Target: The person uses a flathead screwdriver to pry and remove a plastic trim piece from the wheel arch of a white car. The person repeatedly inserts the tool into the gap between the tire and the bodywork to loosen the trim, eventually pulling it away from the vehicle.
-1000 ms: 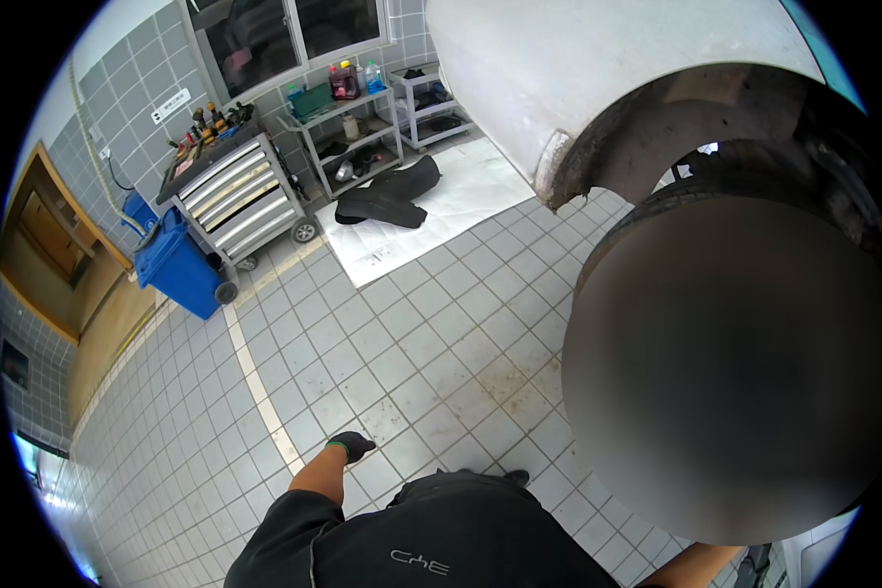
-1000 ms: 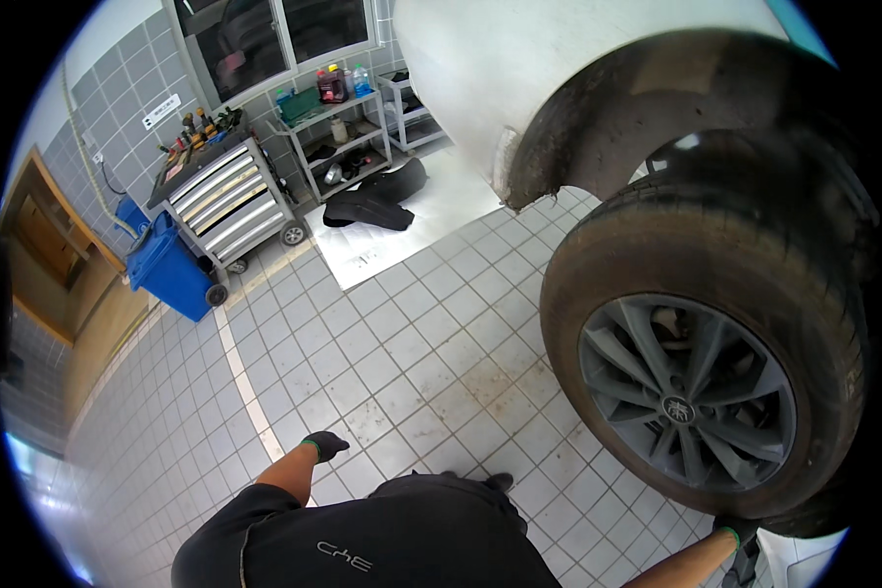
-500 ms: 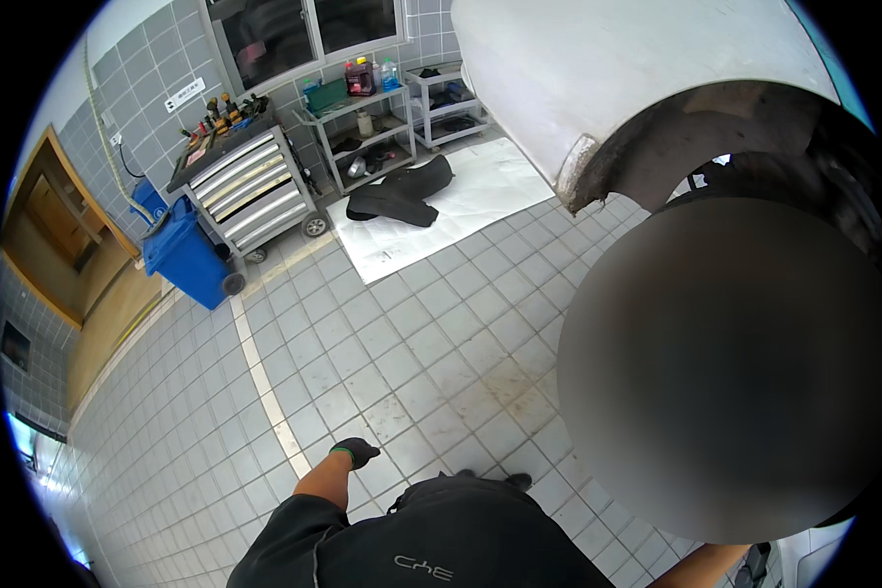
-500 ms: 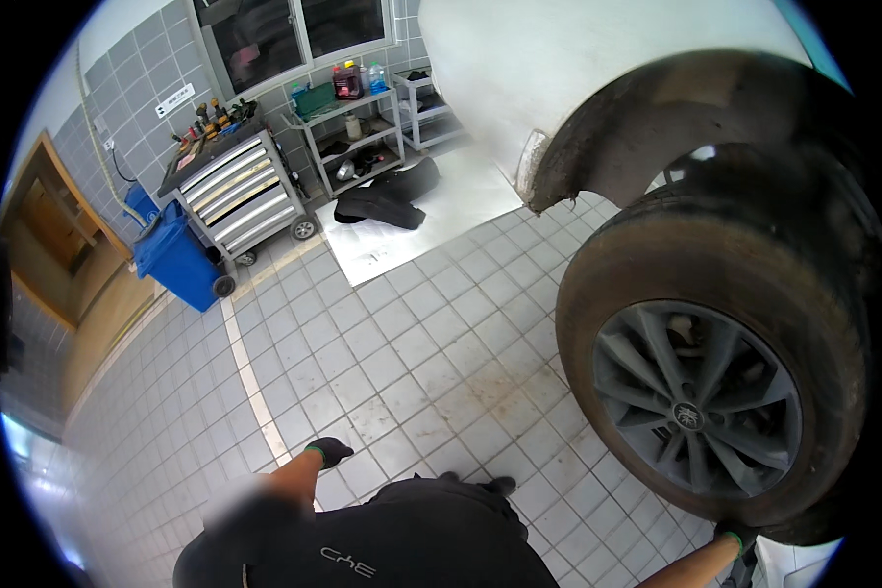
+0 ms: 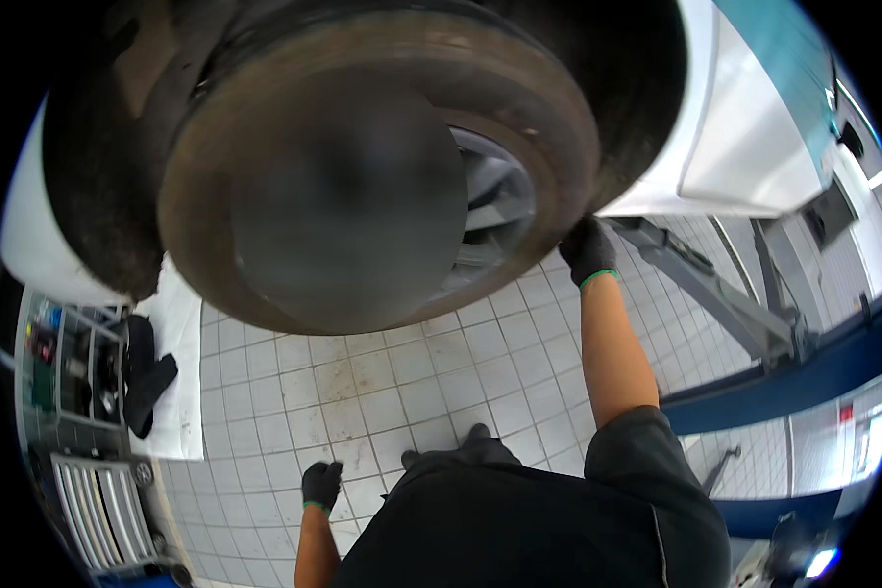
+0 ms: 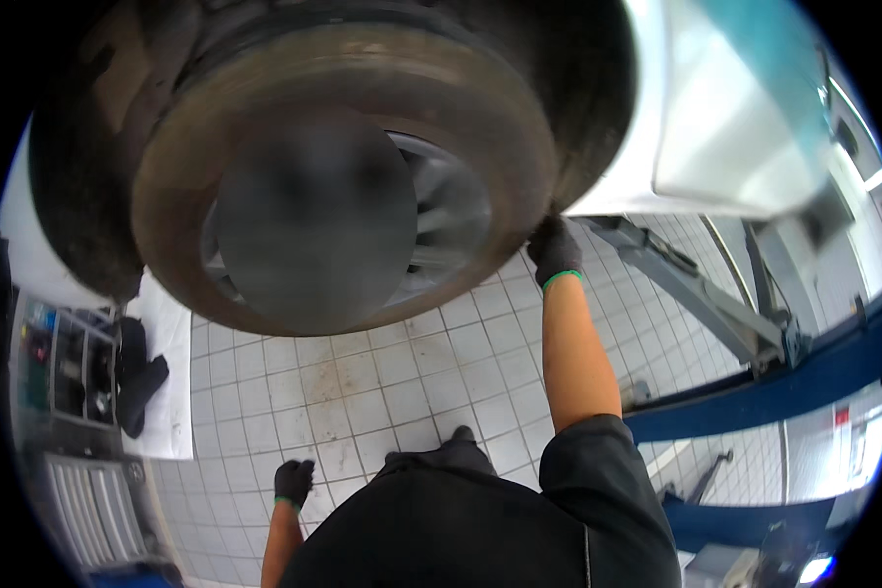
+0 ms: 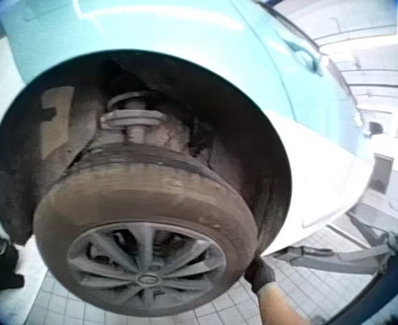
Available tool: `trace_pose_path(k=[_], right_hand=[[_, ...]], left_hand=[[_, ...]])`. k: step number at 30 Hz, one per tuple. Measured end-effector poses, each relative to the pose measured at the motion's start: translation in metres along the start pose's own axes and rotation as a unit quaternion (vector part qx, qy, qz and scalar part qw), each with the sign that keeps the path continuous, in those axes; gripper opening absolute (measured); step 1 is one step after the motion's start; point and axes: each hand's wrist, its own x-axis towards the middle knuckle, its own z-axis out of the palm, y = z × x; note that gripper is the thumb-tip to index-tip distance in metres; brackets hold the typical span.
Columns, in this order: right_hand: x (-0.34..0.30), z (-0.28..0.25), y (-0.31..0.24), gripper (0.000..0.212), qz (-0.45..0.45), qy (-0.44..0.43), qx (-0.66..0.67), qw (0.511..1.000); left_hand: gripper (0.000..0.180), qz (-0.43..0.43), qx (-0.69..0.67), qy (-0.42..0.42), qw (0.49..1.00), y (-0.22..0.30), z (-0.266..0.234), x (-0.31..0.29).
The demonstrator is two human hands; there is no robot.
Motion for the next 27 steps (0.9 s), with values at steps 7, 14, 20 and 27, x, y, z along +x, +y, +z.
trace_pose_path(k=[7, 14, 20, 27], right_hand=[[-0.106, -0.127, -0.030, 0.026, -0.074, 0.133, -0.377, 0.914], [-0.145, -0.298, -0.126, 0.045, -0.124, 0.280, -0.521, 0.797], [-0.143, -0.338, -0.221, 0.041, -0.098, 0.250, -0.673, 0.689], [-0.072, -0.384, -0.254, 0.055, -0.210, 0.127, -0.790, 0.562]], left_hand=[[0.039, 0.410, 0.100, -0.228, 0.878, 0.272, 0.178, -0.018], [0.057, 0.477, -0.215, -0.208, 0.826, 0.439, 0.431, -0.013], [0.051, 0.281, -0.614, -0.104, 0.730, 0.524, 0.543, 0.048], [0.044, 0.273, -0.643, -0.024, 0.715, 0.553, 0.547, 0.041]])
